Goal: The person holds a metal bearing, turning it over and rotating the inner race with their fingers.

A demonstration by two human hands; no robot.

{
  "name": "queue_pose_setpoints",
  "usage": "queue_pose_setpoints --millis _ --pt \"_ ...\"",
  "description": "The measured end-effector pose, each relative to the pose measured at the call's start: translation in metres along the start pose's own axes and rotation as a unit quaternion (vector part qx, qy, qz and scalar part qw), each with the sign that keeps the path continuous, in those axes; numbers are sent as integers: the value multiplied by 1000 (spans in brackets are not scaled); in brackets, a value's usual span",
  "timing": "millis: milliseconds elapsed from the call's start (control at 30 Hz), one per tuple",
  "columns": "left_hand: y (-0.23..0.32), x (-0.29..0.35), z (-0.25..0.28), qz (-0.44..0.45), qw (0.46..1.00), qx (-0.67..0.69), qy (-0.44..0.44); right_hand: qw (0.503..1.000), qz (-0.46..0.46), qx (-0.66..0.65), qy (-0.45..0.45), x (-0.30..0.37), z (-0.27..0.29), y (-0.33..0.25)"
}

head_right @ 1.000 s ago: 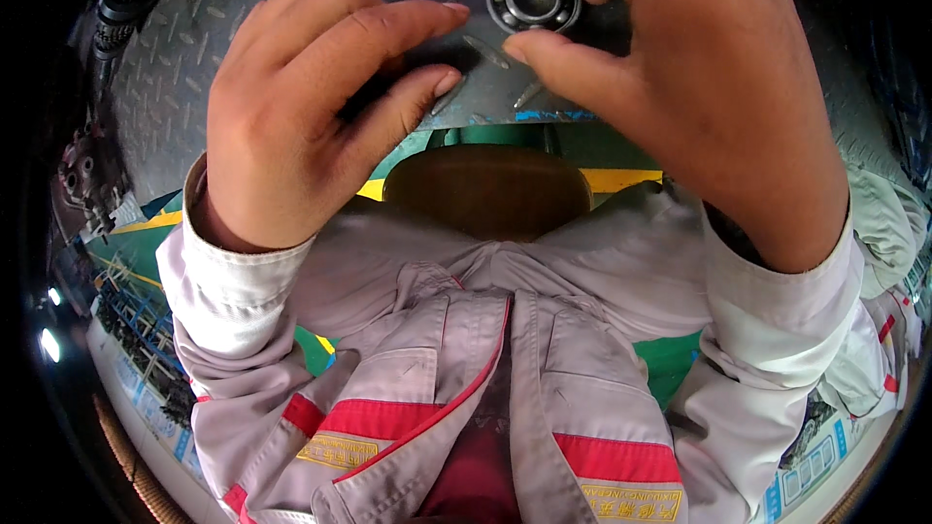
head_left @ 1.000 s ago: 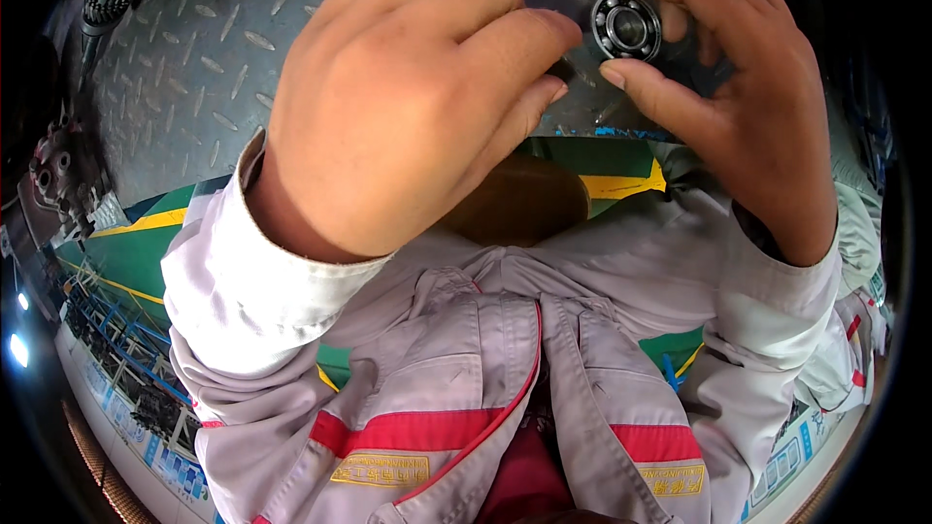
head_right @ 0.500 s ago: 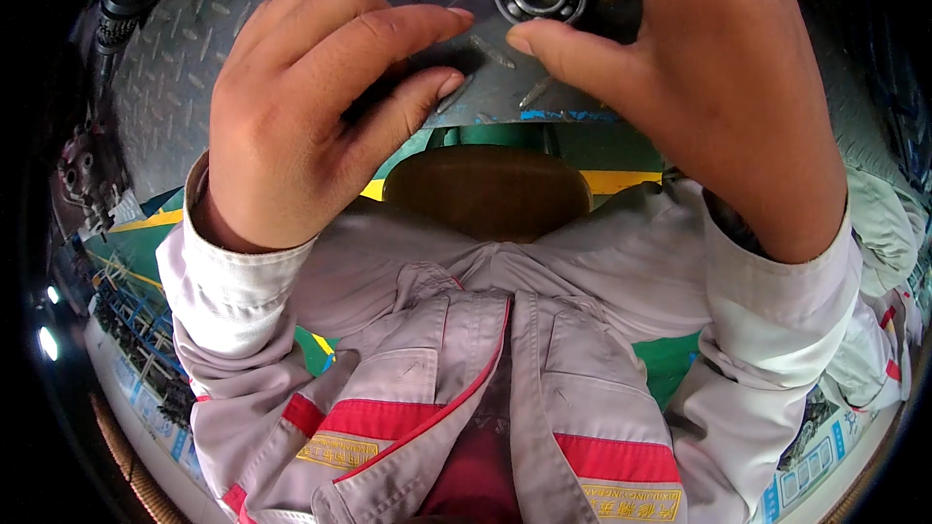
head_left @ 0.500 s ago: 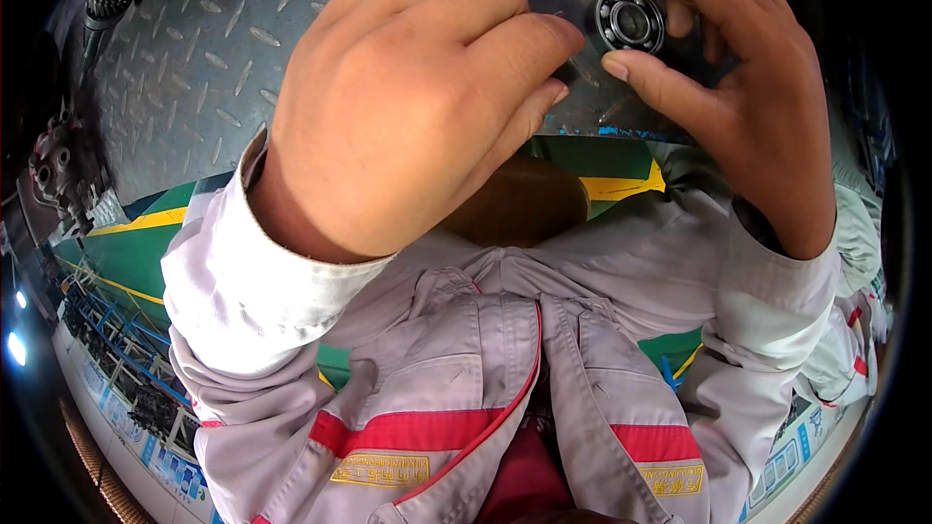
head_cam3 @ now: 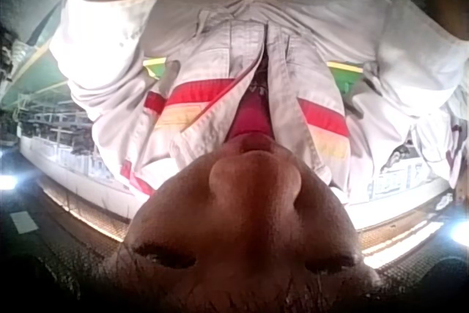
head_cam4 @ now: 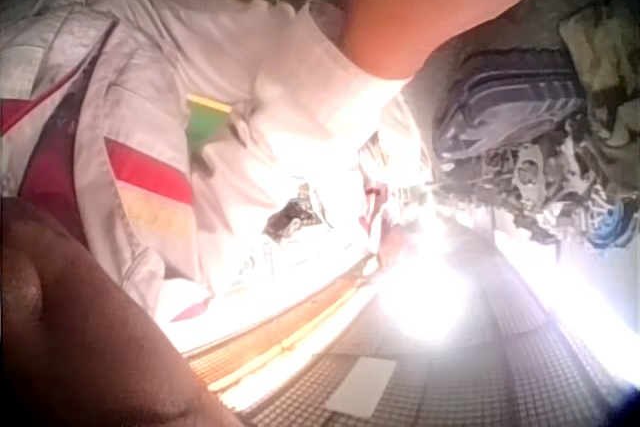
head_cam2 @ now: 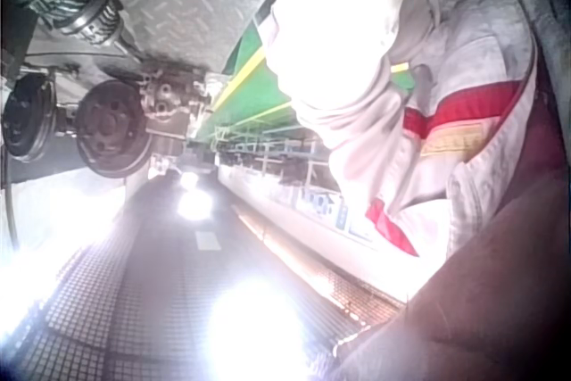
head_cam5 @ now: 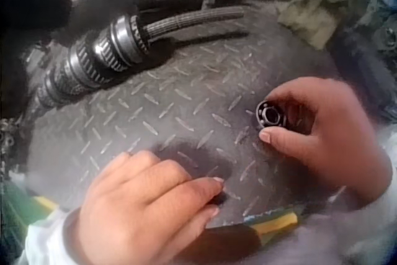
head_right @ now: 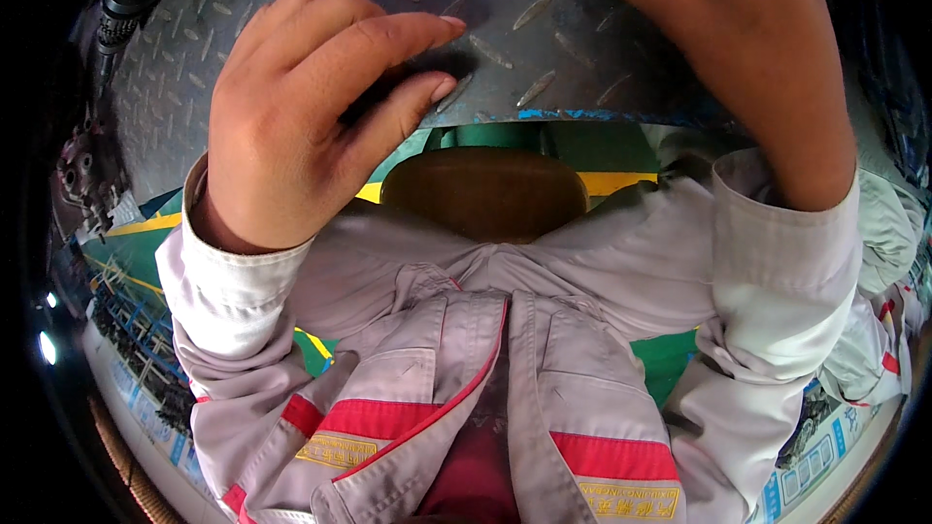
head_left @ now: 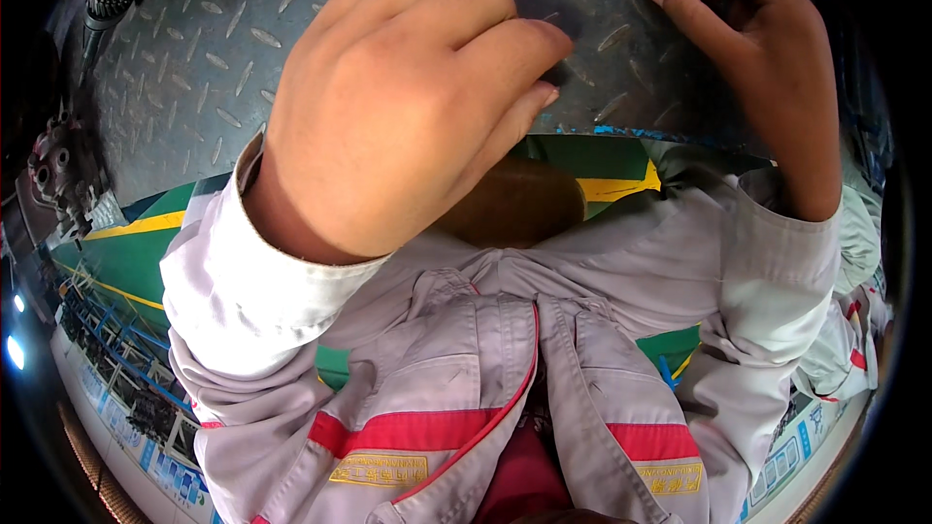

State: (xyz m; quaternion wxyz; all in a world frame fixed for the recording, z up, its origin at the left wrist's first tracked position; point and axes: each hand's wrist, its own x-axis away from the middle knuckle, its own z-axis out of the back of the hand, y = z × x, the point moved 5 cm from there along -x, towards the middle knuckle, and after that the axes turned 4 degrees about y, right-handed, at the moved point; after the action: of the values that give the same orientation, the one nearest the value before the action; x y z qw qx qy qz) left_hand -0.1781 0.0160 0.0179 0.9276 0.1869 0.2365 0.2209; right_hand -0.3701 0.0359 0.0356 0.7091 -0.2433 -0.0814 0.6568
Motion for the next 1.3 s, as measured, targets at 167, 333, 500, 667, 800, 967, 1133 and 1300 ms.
queue_pose_setpoints --millis 167,333,500,667,800,967,1133,1300 --pt "-1 2 3 12 1000 1 10 998 -29 -41 -27 -1 2 -1" --pt "-1 0 5 18 1000 0 6 998 -57 -4 -17 1 2 -5" --pt "-2 2 7 25 1000 -5 10 998 -19 -46 -47 1 15 1" --pt "-3 1 6 30 1000 -5 9 963 201 -147 -101 16 -9 -9" --pt "-3 3 5 26 1000 3 5 954 222 -169 -108 22 -15 -15" --pt "-3 3 8 20 1000 -1 18 956 207 -183 -100 22 -13 -19" --pt "-3 2 7 16 1000 -11 22 951 205 -202 -110 24 -21 -11" --pt "-2 2 2 9 999 -26 21 948 191 -212 -140 27 -23 -4"
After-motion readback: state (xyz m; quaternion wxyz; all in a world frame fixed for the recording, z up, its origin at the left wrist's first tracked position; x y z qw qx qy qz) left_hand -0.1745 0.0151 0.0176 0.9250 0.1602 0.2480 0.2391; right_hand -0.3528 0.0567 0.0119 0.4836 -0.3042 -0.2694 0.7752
